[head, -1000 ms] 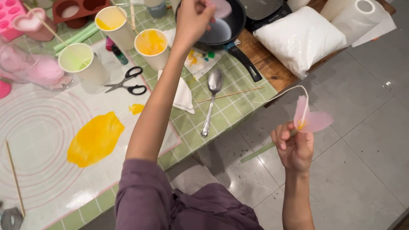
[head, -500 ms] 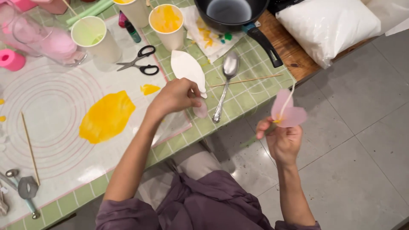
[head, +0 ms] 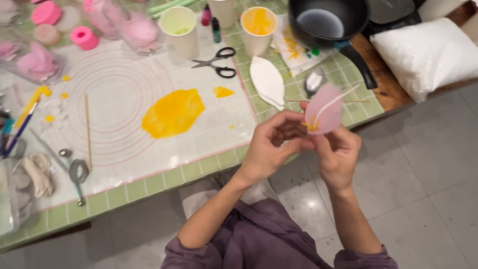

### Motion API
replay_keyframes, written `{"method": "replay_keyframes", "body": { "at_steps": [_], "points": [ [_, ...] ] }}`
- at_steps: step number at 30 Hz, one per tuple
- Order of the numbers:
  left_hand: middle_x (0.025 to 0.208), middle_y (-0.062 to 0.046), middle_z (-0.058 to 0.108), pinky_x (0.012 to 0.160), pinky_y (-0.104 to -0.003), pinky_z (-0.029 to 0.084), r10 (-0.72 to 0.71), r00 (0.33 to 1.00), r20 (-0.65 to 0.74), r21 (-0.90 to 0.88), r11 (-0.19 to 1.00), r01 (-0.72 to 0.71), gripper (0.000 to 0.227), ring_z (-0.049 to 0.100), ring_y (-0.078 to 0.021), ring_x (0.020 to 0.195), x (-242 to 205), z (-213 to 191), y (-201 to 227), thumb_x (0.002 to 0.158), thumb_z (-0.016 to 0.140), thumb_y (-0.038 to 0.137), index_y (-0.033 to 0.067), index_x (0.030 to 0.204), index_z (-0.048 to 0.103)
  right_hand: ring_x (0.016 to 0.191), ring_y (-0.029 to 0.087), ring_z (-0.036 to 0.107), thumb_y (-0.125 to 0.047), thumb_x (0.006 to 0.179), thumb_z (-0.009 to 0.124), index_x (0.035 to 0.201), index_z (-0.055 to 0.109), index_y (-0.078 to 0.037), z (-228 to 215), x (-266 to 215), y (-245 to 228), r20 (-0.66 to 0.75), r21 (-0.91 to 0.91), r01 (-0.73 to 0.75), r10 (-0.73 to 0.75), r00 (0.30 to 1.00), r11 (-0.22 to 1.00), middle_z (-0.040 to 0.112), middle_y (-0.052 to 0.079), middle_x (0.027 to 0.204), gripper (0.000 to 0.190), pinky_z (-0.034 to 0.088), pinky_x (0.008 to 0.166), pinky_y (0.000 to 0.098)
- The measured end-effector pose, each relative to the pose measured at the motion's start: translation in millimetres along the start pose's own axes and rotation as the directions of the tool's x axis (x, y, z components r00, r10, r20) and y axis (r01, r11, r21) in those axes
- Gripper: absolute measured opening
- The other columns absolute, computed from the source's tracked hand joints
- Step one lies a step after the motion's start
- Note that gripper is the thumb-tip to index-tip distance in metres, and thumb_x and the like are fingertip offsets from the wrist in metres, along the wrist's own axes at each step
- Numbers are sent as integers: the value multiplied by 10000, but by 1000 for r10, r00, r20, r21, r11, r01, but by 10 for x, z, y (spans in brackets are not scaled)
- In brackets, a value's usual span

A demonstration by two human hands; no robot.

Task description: Assembling wax flower petals onto a wick and stem to create a decorative candle.

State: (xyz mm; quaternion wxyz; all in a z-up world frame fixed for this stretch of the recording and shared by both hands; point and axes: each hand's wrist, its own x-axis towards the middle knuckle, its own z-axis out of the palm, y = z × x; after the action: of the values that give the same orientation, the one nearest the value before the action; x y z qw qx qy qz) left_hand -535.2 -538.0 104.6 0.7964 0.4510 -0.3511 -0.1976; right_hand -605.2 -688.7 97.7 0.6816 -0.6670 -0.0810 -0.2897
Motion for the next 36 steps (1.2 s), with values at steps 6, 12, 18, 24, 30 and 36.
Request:
{"method": "replay_keyframes", "body": {
  "at_steps": [6, 12, 18, 24, 30, 36],
  "points": [
    [1000, -95, 700, 819, -298, 578, 40, 988, -149, -160, 985, -64, 261, 691, -149, 887, -36, -316, 394, 1031, 700, 27, -49, 1266, 617, 1102, 158, 660, -244, 1083, 563, 1327, 641, 28, 589, 415, -474, 143, -16, -20, 22, 989, 1000, 689, 125, 1308, 374, 542, 986, 308],
    [898, -94, 696, 689, -286, 533, 178, 921, -347, -91, 971, -222, 260, 643, -132, 739, -328, -780, 1044, 1082, 643, 118, -52, 1279, 645, 1165, 163, 673, -84, 1095, 584, 1402, 585, 48, 1071, 577, -352, 395, -51, 24, -2, 919, 998, 683, 111, 1278, 334, 542, 1044, 297],
    [875, -56, 696, 580, -240, 473, 251, 850, -464, 96, 968, -233, 253, 603, -89, 645, -560, -1294, 1277, 1069, 640, 183, -2, 1234, 690, 964, 139, 716, -53, 1000, 704, 1118, 726, 36, 1521, 554, 125, 515, -229, 0, 121, 849, 973, 753, 92, 1038, 149, 571, 882, 270],
    [843, -34, 694, 585, -224, 484, 228, 871, -435, 311, 946, -92, 244, 597, -59, 666, -393, -1384, 1338, 1070, 644, 214, 7, 1169, 726, 843, 89, 725, -107, 924, 756, 985, 787, -24, 1421, 543, 427, 462, -340, -29, 194, 865, 940, 789, 37, 912, 108, 567, 770, 249],
    [867, -80, 679, 629, -236, 467, 144, 949, -282, 280, 958, -62, 234, 569, -91, 667, 292, -989, 1352, 1125, 573, 225, 4, 1104, 648, 819, 87, 702, -147, 927, 762, 970, 791, -30, 649, 696, 186, 315, -364, -73, 197, 928, 929, 783, 24, 885, 128, 558, 766, 260],
    [856, -86, 670, 622, -239, 468, 59, 992, -115, 250, 968, -29, 221, 562, -95, 665, 908, -604, 1048, 1111, 588, 215, 0, 1106, 641, 826, 97, 708, -159, 928, 764, 994, 800, -50, -227, 659, 54, 146, -396, -122, 194, 970, 910, 789, 29, 897, 132, 562, 771, 261]
  ]
}}
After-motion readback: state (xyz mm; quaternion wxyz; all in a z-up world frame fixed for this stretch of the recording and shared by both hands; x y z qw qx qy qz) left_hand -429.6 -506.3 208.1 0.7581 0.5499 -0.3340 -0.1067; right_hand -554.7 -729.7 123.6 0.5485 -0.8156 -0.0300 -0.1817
